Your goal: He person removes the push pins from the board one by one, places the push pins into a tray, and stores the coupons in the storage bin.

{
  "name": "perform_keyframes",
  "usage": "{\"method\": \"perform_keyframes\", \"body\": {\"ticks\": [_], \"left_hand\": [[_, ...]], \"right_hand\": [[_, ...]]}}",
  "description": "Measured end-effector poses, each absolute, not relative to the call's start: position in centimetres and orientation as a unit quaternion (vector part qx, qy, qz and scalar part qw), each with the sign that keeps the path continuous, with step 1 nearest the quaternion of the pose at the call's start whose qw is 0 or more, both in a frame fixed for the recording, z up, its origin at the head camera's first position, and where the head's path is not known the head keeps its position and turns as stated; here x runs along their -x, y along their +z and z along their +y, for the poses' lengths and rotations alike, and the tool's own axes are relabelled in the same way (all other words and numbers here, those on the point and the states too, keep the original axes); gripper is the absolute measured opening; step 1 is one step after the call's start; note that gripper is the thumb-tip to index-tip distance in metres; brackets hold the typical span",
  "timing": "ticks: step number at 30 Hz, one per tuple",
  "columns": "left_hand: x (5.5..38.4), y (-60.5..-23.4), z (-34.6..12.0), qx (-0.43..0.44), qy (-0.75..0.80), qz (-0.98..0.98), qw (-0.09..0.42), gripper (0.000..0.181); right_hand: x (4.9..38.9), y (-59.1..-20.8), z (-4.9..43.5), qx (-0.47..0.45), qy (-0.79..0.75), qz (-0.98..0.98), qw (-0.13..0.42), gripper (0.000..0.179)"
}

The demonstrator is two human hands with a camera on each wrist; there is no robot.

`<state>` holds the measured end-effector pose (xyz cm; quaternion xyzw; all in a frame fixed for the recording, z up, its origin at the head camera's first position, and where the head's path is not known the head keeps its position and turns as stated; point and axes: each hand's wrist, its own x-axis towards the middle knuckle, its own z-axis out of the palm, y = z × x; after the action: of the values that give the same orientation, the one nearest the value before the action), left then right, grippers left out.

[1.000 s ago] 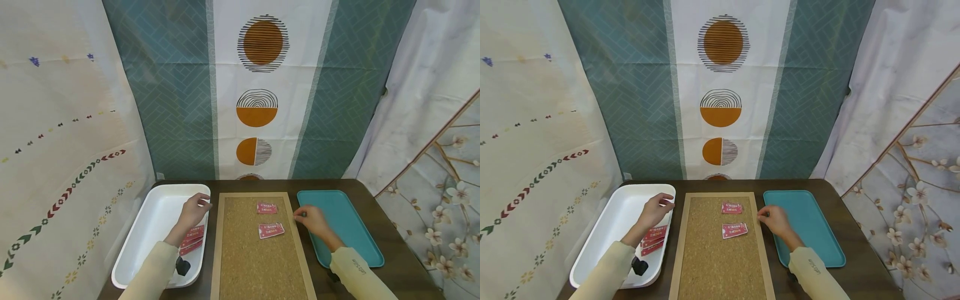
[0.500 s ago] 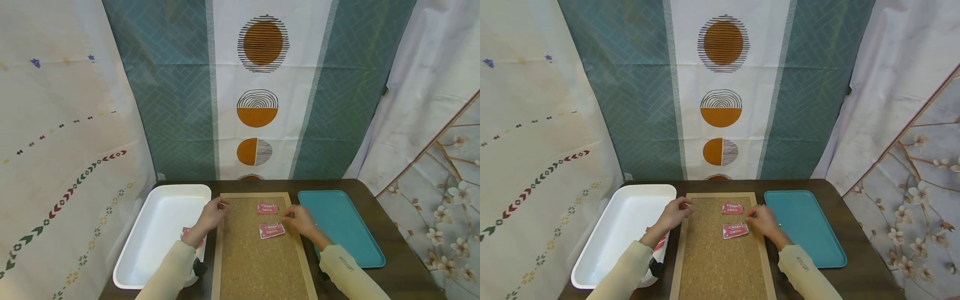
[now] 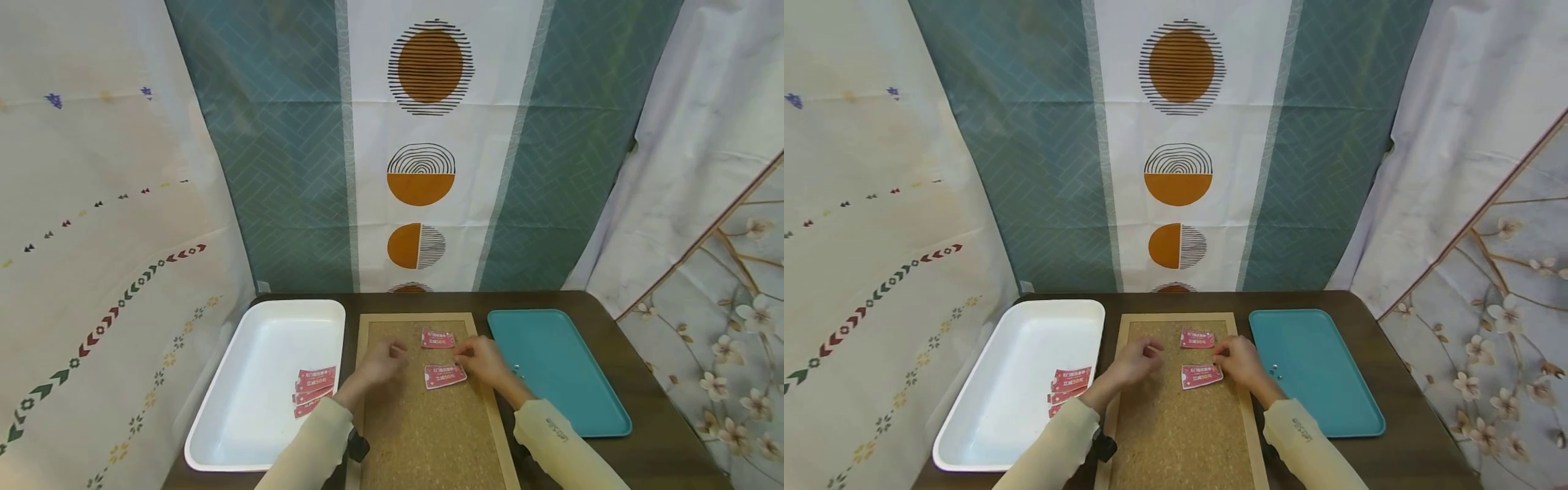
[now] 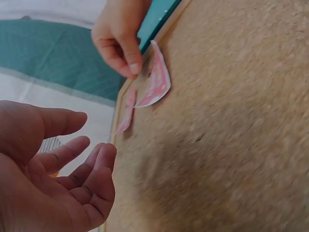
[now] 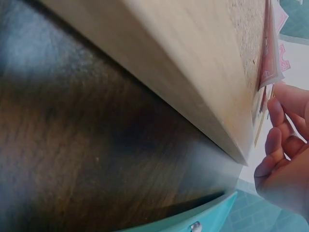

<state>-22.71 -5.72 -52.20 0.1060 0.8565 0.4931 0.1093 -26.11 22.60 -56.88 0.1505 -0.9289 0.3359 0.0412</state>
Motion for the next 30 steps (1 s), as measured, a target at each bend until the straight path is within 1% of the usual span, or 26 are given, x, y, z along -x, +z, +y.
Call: {"method": "perform_keyframes", "body": {"ticks": [8,15,22,25,30], "left_hand": [[22.4,-53.6,-4.4,-0.126,0.474,0.865,0.111,0.024],[22.2,-54.5,-3.4,-0.132,0.457,0.871,0.121,0.028],[22.1,-55.2,-2.6,-0.141,0.408,0.896,0.098,0.031],[22.1,-55.3,-2.2,-0.14,0.412,0.895,0.102,0.033],[22.0,-55.5,-1.8,-0.138,0.418,0.892,0.101,0.035]], "right_hand": [[26.2,-57.5,22.5,-0.138,0.33,-0.934,0.019,0.01],[26.0,-57.6,22.2,-0.137,0.315,-0.939,0.023,0.009],[25.9,-57.4,21.8,-0.14,0.313,-0.939,0.018,0.013],[25.9,-57.3,21.8,-0.14,0.313,-0.939,0.015,0.015],[25.9,-57.3,21.8,-0.131,0.322,-0.938,-0.009,0.015]]}}
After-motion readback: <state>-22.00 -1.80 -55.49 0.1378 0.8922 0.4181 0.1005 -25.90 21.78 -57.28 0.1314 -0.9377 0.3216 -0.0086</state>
